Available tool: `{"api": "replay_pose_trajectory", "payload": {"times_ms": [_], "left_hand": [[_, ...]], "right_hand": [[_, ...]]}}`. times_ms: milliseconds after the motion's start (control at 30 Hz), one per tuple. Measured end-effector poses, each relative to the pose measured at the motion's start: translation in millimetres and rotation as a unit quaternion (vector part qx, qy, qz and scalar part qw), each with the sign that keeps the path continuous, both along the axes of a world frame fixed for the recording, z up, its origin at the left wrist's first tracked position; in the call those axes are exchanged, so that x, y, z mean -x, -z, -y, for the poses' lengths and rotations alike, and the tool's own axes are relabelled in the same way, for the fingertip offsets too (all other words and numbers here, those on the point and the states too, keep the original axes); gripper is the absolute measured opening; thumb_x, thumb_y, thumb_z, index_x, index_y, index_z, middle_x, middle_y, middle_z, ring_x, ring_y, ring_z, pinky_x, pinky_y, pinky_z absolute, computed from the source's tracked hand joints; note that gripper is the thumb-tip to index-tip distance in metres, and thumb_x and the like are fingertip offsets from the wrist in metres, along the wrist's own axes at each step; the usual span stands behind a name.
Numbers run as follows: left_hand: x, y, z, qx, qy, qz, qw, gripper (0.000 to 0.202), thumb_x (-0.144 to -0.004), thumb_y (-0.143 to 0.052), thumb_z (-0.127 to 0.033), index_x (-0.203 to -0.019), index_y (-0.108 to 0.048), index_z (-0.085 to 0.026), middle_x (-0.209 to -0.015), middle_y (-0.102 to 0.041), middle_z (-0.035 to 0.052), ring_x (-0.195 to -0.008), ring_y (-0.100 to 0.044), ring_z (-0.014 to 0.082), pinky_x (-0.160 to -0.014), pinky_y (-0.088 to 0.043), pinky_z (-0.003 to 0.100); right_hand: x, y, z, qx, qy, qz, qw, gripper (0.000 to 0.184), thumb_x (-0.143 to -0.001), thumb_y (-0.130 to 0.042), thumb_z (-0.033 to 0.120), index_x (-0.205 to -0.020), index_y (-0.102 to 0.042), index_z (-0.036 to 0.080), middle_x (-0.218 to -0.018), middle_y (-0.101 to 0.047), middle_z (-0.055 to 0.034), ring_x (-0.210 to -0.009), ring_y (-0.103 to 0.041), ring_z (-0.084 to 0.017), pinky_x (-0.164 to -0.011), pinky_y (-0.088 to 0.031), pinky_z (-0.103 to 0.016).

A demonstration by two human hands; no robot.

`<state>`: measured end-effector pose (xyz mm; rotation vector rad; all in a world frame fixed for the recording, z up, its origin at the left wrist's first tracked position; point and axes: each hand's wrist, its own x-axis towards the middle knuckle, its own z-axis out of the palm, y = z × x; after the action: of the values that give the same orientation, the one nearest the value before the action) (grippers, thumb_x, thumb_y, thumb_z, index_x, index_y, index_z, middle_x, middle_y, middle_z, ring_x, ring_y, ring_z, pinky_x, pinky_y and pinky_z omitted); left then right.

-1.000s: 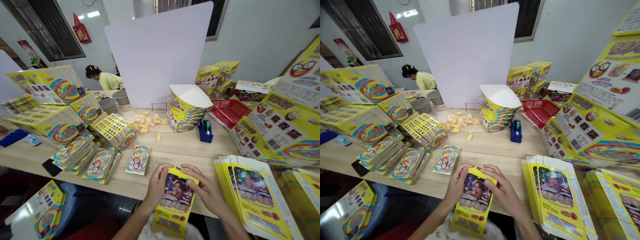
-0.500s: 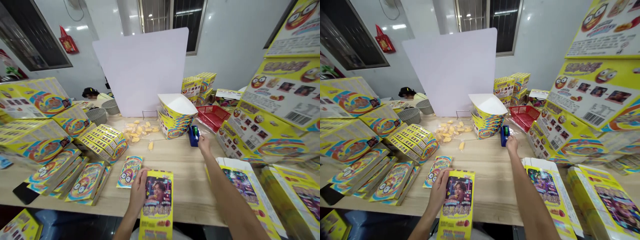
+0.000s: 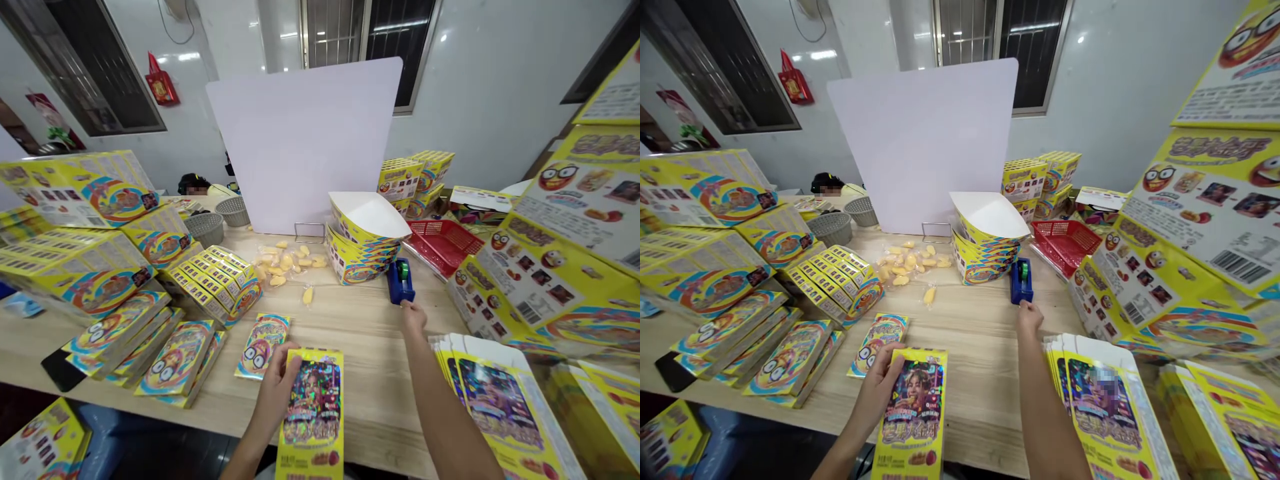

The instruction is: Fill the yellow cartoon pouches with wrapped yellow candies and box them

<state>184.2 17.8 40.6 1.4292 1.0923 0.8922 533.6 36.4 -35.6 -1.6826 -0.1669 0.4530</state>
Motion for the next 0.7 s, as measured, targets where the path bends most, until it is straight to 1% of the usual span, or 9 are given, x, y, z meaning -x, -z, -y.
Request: {"api": "replay_pose_trajectory", "payload": {"times_ms": [133,267,300,367,400,433,500,600,700], "left_hand": [[-5,-9.5,-3,-0.005,0.046,0.004,0.999,0.028,-0.081,-0.05,-0.045,-0.096,-0.053,-0.021,-0.088,-0.058,0.001,-0.079,-0.054,0.016,-0.07,-0.044,0.025],[-6,-32.7,-16,-0.074,0.141,-0.037,0.987,0.021,-0.084,-0.047,-0.038,-0.092,-0.056,-0.02,-0.09,-0.058,0.0014,-0.085,-0.053,0.0159,-0.077,-0.042,0.024],[-5,-39.5,-20,-0.086,0.174,-0.047,0.98,0.021,-0.084,-0.047,-0.036,-0.092,-0.057,-0.02,-0.09,-0.058,0.0015,-0.086,-0.053,0.016,-0.079,-0.041,0.025],[-5,-52.5,-24,-0.096,0.229,-0.066,0.966,0.022,-0.085,-0.045,-0.035,-0.093,-0.059,-0.021,-0.09,-0.059,0.0016,-0.087,-0.054,0.0163,-0.079,-0.041,0.024],[-6,-58.5,-24,-0.098,0.253,-0.076,0.96,0.023,-0.085,-0.045,-0.035,-0.095,-0.059,-0.021,-0.09,-0.06,0.0017,-0.087,-0.054,0.0165,-0.079,-0.042,0.024],[-6,-64.1,-24,-0.101,0.274,-0.085,0.953,0.024,-0.085,-0.044,-0.035,-0.096,-0.06,-0.021,-0.09,-0.06,0.0017,-0.086,-0.054,0.0166,-0.079,-0.042,0.024],[-7,-74.2,-21,-0.113,0.303,-0.099,0.941,0.026,-0.085,-0.044,-0.035,-0.1,-0.06,-0.022,-0.091,-0.06,0.002,-0.085,-0.054,0.0169,-0.078,-0.042,0.025],[-7,-85.8,-12,-0.119,0.326,-0.079,0.934,0.022,-0.082,-0.05,-0.032,-0.098,-0.062,-0.022,-0.088,-0.061,0.0019,-0.082,-0.054,0.0171,-0.077,-0.043,0.026],[-12,-88.3,-7,-0.092,0.327,-0.029,0.94,0.019,-0.076,-0.06,-0.033,-0.091,-0.06,-0.021,-0.084,-0.059,0.0011,-0.079,-0.054,0.0164,-0.072,-0.043,0.024]], "right_hand": [[31,-18.3,11,0.012,-0.092,0.008,0.996,0.029,-0.087,-0.052,0.033,-0.11,-0.054,0.015,-0.107,-0.058,-0.0061,-0.088,-0.059,-0.018,-0.073,-0.051,-0.037],[92,-62.4,41,-0.021,-0.299,0.032,0.953,0.022,-0.081,-0.058,0.033,-0.089,-0.063,0.013,-0.067,-0.058,0.0019,-0.054,-0.052,-0.01,-0.054,-0.045,-0.025],[108,-77.9,51,-0.032,-0.357,0.039,0.933,0.024,-0.077,-0.062,0.034,-0.09,-0.065,0.014,-0.062,-0.057,0.0034,-0.052,-0.049,-0.009,-0.052,-0.044,-0.023],[132,-111.4,69,-0.055,-0.47,0.055,0.879,0.046,-0.072,-0.067,0.032,-0.115,-0.059,0.02,-0.062,-0.058,0.005,-0.055,-0.051,-0.01,-0.056,-0.043,-0.022],[141,-127.5,76,-0.066,-0.56,0.108,0.819,0.059,-0.077,-0.061,0.03,-0.133,-0.042,0.022,-0.065,-0.059,0.005,-0.059,-0.051,-0.01,-0.06,-0.043,-0.023],[146,-141.8,81,-0.069,-0.613,0.156,0.771,0.067,-0.08,-0.057,0.028,-0.14,-0.028,0.023,-0.067,-0.058,0.0048,-0.06,-0.051,-0.01,-0.061,-0.043,-0.022],[152,-163.1,87,-0.062,-0.668,0.246,0.7,0.073,-0.082,-0.052,0.023,-0.144,-0.012,0.022,-0.066,-0.056,0.0049,-0.057,-0.047,-0.01,-0.058,-0.039,-0.02],[151,-175.3,85,-0.036,-0.675,0.27,0.686,0.078,-0.079,-0.056,0.022,-0.144,-0.013,0.021,-0.058,-0.048,0.0081,-0.05,-0.039,-0.008,-0.049,-0.032,-0.017],[149,-167.6,74,-0.036,-0.718,0.108,0.686,0.086,-0.074,-0.064,0.033,-0.143,-0.014,0.021,-0.053,-0.043,0.0108,-0.047,-0.035,-0.007,-0.044,-0.028,-0.016]]}}
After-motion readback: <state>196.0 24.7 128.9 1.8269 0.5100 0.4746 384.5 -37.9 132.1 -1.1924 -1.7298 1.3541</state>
